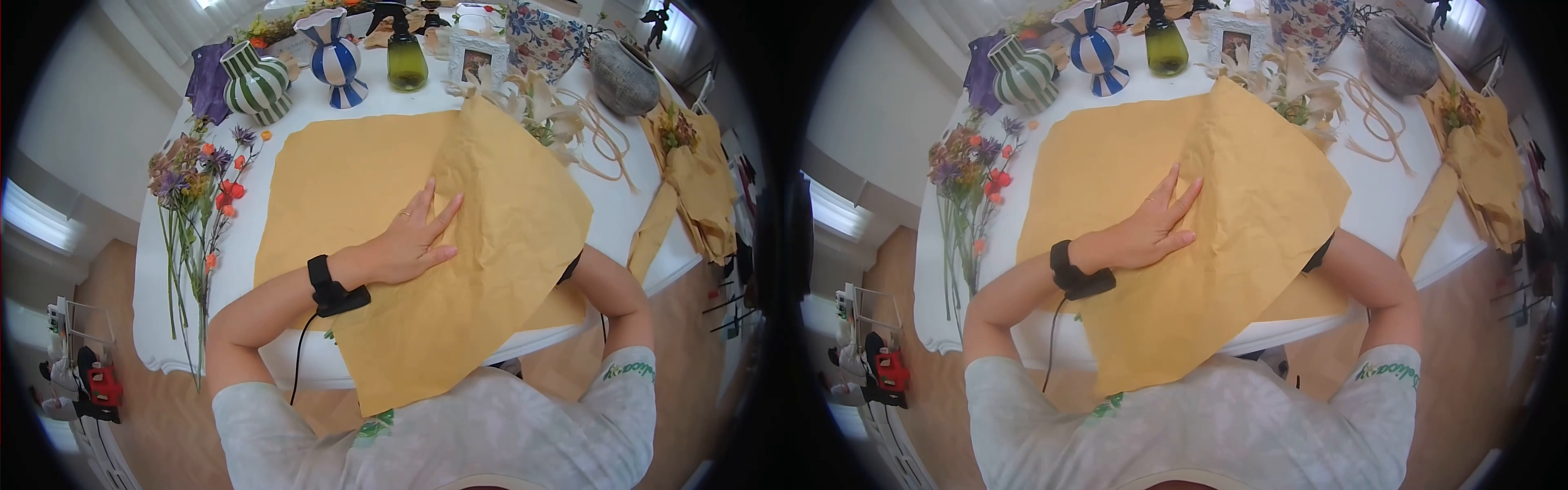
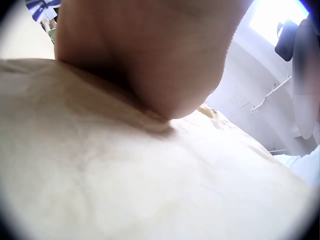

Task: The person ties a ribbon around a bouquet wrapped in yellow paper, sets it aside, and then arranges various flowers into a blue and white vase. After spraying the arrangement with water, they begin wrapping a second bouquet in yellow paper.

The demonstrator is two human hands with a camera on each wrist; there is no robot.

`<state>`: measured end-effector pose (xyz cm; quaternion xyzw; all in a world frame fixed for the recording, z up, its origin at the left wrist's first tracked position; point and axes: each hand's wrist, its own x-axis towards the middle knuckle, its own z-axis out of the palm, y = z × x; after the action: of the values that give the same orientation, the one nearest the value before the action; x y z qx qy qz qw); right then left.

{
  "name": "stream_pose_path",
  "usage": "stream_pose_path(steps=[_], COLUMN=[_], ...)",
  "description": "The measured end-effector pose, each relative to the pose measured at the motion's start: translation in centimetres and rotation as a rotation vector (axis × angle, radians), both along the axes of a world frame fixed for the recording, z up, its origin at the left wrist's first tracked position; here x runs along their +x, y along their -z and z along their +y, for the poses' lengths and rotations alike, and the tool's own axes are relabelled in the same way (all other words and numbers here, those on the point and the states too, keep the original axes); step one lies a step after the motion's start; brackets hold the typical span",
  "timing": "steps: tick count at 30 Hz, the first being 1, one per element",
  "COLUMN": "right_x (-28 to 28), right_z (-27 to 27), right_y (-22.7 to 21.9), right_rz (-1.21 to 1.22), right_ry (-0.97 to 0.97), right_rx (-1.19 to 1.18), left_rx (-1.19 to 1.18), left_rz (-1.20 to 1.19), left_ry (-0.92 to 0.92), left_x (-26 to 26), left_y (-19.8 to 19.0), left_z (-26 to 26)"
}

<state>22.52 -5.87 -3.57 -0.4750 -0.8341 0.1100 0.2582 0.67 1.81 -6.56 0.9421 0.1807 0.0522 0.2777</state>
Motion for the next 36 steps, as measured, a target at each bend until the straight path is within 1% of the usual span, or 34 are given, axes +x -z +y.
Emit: stream_pose_path(steps=[1,2,4,6,7,9,10,11,12,13,14,15,17,19,20,21,23,25,26,27,28,31,32,34,35,36], right_x=[0.1,0.3,0.7,1.4,2.1,4.1,5.6,6.9,7.8,8.7,8.5,8.0,7.4,7.4,7.4,7.4,8.2,9.9,10.5,10.9,11.1,11.3,11.2,10.9,10.6,10.3], right_z=[-0.4,-0.6,-1.1,-1.4,-1.5,-2.2,-2.8,-3.3,-3.6,-3.9,-4.2,-4.4,-4.2,-4.0,-4.3,-4.8,-6.0,-6.4,-6.2,-6.0,-5.7,-3.7,-3.0,-1.7,-1.2,-0.6], right_y=[0.1,0.2,0.6,1.0,1.4,2.1,2.2,2.0,0.7,-0.6,-2.5,-4.7,-5.6,-5.4,-5.0,-5.0,-5.0,-3.6,-2.5,-1.4,-0.3,1.8,2.3,3.1,3.4,3.7], right_rz=[0.014,0.027,0.070,0.122,0.152,0.220,0.334,0.560,1.058,1.585,1.588,1.483,1.383,0.738,0.626,0.626,0.707,0.687,0.638,0.591,0.537,0.368,0.375,0.296,0.301,0.313], right_ry=[0.018,0.035,0.090,0.172,0.242,0.430,0.531,0.573,0.445,0.372,0.380,0.388,0.401,0.564,0.546,0.550,0.589,0.568,0.608,0.647,0.669,0.696,0.705,0.649,0.655,0.659], right_rx=[0.005,0.017,0.037,0.081,0.121,0.202,0.187,0.104,-0.118,-0.286,-0.287,-0.368,-0.440,-0.443,-0.405,-0.402,-0.382,-0.429,-0.478,-0.525,-0.520,-0.558,-0.555,-0.529,-0.522,-0.514], left_rx=[0.065,0.061,0.208,0.226,0.251,0.204,0.166,0.157,0.164,0.173,0.168,0.170,0.173,0.279,0.281,0.291,0.296,0.270,0.268,0.214,0.163,0.215,0.219,0.135,0.142,0.097], left_rz=[0.020,0.019,0.118,0.137,0.161,0.135,0.111,0.110,0.101,0.094,0.097,0.084,0.074,0.061,0.059,0.070,0.080,0.160,0.159,0.142,0.123,0.179,0.180,0.156,0.155,0.135], left_ry=[-0.016,-0.010,-0.072,-0.087,-0.106,-0.116,-0.132,-0.130,-0.130,-0.130,-0.124,-0.125,-0.116,-0.124,-0.119,-0.120,-0.119,-0.132,-0.125,-0.140,-0.154,-0.144,-0.133,-0.183,-0.176,-0.221], left_x=[0.1,0.3,0.4,0.6,0.6,0.6,0.6,0.5,0.5,0.5,0.5,0.5,0.5,0.6,0.6,0.6,0.7,0.9,1.0,1.0,1.0,1.1,1.0,1.0,1.1,1.1], left_y=[0.0,0.0,0.2,0.1,0.2,0.5,0.7,0.8,0.9,0.9,1.0,1.0,0.9,0.8,0.7,0.7,0.6,0.0,0.2,0.3,0.4,-0.6,-0.6,-0.5,-0.6,-0.7], left_z=[-0.1,-0.2,-0.5,-0.7,-0.8,-0.7,-0.7,-0.7,-0.6,-0.6,-0.6,-0.6,-0.7,-0.9,-0.8,-0.8,-1.1,-1.5,-1.5,-1.4,-1.2,-1.5,-1.5,-1.3,-1.3,-1.3])
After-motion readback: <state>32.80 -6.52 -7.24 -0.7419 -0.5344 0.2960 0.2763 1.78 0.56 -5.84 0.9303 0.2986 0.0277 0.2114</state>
